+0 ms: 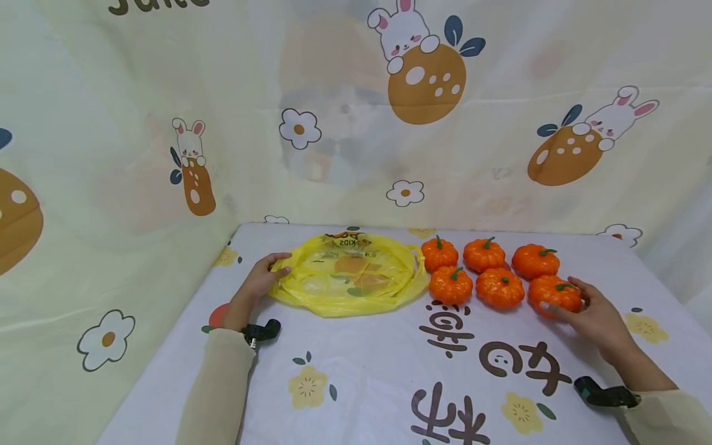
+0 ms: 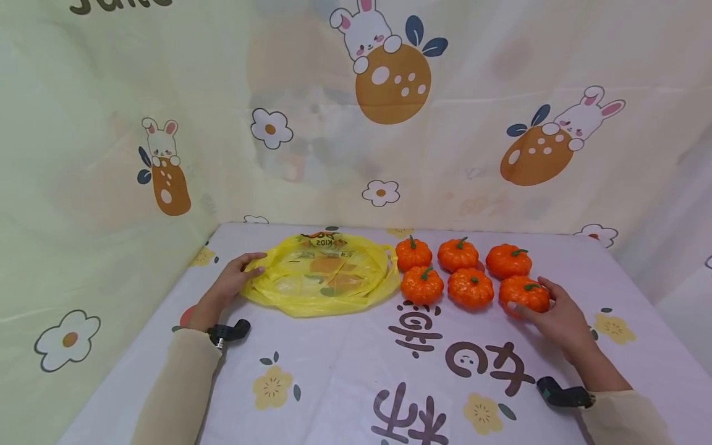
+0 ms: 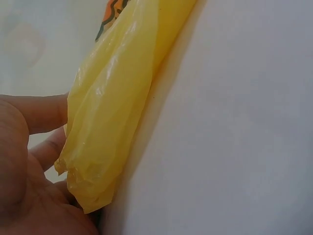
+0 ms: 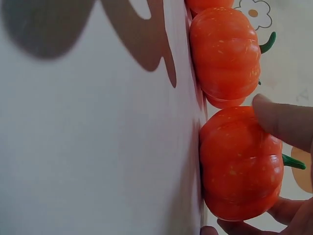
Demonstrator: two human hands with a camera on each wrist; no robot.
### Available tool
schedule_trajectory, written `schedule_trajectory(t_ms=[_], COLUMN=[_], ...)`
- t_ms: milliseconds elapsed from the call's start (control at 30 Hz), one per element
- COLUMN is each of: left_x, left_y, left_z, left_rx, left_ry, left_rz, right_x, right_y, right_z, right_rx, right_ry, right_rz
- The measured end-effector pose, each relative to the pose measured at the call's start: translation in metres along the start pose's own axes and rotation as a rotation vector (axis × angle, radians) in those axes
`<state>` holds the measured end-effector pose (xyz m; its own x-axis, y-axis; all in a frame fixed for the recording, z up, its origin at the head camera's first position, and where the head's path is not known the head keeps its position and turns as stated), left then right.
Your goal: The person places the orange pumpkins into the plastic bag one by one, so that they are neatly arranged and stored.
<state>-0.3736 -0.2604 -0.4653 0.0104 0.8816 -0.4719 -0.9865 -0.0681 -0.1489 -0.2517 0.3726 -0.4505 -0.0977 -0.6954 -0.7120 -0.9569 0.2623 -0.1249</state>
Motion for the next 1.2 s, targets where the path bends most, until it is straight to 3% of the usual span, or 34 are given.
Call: schedule_trajectory(t_ms=[400, 733, 1200], left_x=[-0.001, -0.001, -0.001], left_y=[0.001, 0.002, 0.000], left_z=[-0.001, -0.002, 0.000], left_rx=[0.000, -0.021, 0.001], left_ry=[0.018, 0.026, 0.014], left_rz=[-0.006, 0.006, -0.004], right_x=[-0.001, -0.001, 0.000], right_y=[-0.002, -0.006, -0.010], right_z=[-0.004, -0.010, -0.014], right_rx=[-0.013, -0.012, 0.016], right_ry=[-0.031, 0.002, 0.071], right_rz=[-0.003, -0.004, 0.052])
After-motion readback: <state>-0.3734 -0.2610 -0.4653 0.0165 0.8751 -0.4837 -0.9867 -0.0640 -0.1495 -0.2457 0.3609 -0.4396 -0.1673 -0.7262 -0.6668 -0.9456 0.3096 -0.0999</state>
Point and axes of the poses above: each hand's wrist, its own y-axis towards the middle knuckle, its own x-axis out of the palm, z = x × y, the point moved 4 cm from there along y, towards the middle knuckle, and after that the axes turned 3 degrees about z, right-handed, at the moved point
